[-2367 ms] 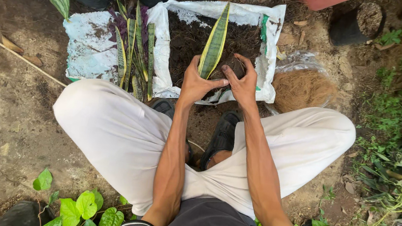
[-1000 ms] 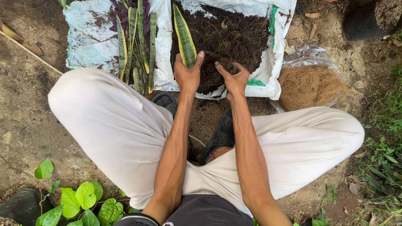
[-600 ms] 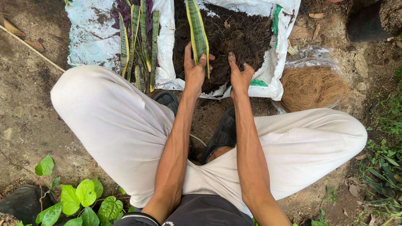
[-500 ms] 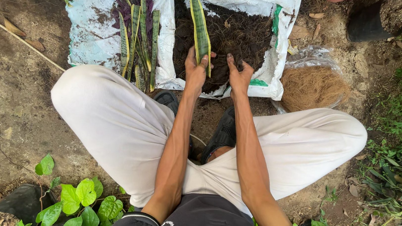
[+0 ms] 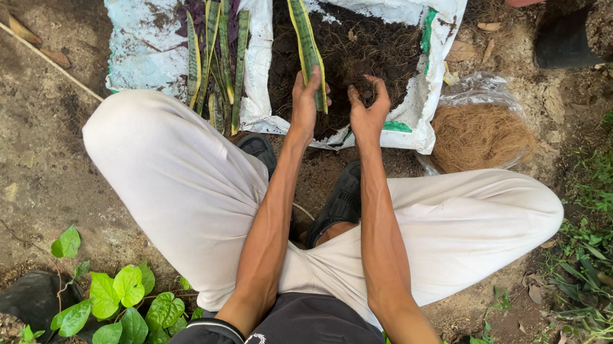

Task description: The person sits cross-legged and wraps the root ball of a snake plant with soil and coconut coir. They pack the soil around the roots, then wrap the coir around the root ball, securing it with a rubber band. The person repeats this process for a second plant.

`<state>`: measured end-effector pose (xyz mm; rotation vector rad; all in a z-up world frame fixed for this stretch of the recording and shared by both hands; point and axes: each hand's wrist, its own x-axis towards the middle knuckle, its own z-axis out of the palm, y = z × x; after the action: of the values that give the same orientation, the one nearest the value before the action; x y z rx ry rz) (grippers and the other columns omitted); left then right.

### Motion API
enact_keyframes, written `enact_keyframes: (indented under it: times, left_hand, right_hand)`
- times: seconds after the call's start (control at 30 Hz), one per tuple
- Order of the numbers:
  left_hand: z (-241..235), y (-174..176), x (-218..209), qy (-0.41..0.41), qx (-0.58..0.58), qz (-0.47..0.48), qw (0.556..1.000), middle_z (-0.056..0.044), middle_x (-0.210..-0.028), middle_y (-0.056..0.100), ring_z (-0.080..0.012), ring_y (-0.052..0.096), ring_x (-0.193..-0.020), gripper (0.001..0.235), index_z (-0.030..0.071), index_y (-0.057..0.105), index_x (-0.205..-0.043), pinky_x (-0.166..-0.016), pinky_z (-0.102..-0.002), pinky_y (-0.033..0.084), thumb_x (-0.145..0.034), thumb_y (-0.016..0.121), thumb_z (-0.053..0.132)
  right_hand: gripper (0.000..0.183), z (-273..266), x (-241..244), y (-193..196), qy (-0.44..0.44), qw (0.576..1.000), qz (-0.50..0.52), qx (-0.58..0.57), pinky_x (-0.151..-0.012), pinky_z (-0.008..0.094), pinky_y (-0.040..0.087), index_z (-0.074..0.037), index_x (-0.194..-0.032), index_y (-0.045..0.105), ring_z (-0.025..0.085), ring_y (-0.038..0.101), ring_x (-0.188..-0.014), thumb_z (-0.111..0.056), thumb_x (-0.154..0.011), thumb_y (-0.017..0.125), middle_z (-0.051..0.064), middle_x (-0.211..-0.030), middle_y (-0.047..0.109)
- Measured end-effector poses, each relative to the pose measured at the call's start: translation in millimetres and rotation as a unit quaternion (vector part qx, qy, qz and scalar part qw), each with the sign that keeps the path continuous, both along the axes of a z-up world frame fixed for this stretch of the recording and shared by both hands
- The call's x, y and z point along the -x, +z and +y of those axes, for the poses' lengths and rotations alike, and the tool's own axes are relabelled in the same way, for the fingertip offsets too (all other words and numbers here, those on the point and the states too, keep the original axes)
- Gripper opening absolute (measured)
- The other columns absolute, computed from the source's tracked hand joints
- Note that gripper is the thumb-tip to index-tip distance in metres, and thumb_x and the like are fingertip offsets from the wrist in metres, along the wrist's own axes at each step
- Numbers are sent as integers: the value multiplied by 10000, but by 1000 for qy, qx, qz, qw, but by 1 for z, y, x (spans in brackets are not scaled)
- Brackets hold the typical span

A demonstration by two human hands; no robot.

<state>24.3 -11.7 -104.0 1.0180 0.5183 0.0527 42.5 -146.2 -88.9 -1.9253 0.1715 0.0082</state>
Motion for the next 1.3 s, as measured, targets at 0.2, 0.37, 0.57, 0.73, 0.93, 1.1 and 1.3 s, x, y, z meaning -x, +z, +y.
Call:
enact_keyframes:
  times: [0.2,0.37,0.57,0.73,0.93,1.1,1.3]
  left_hand:
    - [0,11,10,-3,-197,98,975,-59,-864,624,-137,618,-718,354,79,539,-1225,-591,-304,522,-1017,595,360]
    - [31,-7,22,24,-252,247,935,-91,-816,643,-210,594,-652,402,101,521,-1351,-611,-407,513,-1004,550,302]
    - [98,-47,49,201,-548,286,760,-187,-1168,596,-279,590,-1033,631,36,497,-1376,-976,-526,358,-791,729,-11]
    - [103,-54,64,148,-617,363,683,-190,-1161,553,-312,494,-1084,565,73,552,-1271,-943,-487,384,-756,779,21]
    - [99,-77,66,199,-381,374,822,-177,-1013,578,-311,494,-993,294,-22,536,-1196,-969,-498,391,-1038,594,218]
    - [94,-97,66,115,-561,358,738,-217,-1157,599,-333,555,-995,331,-4,552,-1195,-918,-516,434,-916,487,163]
    - [71,-52,60,164,-573,233,768,-281,-1028,637,-448,611,-957,417,-79,527,-1179,-862,-572,440,-998,494,296]
  right_hand:
    - [289,3,2,4,-32,999,17,0,-987,340,449,-10,-939,708,204,633,-974,-245,-878,865,128,-974,714]
    - [218,7,-4,-9,-124,992,31,14,-769,367,463,14,-905,716,230,591,-860,-186,-912,803,151,-934,689]
    - [266,20,-5,0,-136,964,90,-211,-476,299,524,-88,-1074,596,175,724,-649,-30,-826,670,108,-938,708]
    - [198,29,-5,-1,-73,979,59,-182,-587,301,540,-10,-984,702,158,670,-690,72,-811,652,104,-1000,718]
    - [128,25,-7,-9,-96,971,123,-179,-982,427,449,-11,-924,728,235,620,-1029,34,-829,655,125,-1043,703]
    - [286,24,-3,2,-40,992,79,-94,-1037,462,406,-68,-943,731,254,610,-1115,-45,-695,872,92,-1102,683]
    - [215,22,-1,14,-49,997,56,-12,-1042,435,438,-56,-899,740,291,684,-1061,-68,-714,848,127,-1030,753]
